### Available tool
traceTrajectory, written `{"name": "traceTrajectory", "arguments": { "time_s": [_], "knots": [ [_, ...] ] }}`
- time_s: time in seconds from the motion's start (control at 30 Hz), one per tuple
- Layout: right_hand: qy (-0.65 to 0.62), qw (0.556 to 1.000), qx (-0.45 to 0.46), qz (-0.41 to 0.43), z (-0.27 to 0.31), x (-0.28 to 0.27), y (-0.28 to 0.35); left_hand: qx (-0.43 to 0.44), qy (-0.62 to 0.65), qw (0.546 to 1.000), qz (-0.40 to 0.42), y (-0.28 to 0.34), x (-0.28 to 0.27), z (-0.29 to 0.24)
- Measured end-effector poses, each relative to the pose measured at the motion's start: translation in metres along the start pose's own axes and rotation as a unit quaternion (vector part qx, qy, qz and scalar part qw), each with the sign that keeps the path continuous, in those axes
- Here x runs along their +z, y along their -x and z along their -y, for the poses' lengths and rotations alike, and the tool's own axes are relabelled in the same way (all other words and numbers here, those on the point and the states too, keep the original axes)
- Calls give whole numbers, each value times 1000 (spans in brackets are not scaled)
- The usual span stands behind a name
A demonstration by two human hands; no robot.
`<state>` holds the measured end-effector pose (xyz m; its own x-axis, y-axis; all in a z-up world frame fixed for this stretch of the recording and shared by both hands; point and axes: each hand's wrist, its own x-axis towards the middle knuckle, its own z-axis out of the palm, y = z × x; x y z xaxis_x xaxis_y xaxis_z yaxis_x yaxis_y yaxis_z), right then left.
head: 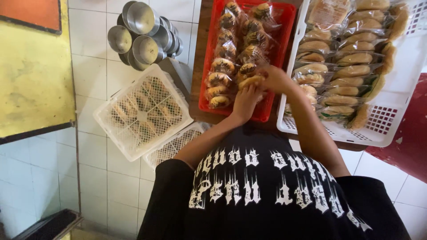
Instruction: Sorting individually wrapped bread items from a large crate into a smaller red basket.
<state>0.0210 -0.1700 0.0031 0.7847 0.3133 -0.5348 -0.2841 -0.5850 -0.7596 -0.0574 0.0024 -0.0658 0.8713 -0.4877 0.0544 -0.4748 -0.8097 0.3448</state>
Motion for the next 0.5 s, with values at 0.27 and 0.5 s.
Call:
{"name": "traceTrajectory", "arguments": {
  "time_s": [0.27,0.5],
  "knots": [
    [-37,899,57,-433,-186,-152,-80,24,-44,999,-21,0,-43,22],
    [-26,874,57,-481,-217,-177,-114,-18,-66,998,12,18,-33,29]
  ]
}}
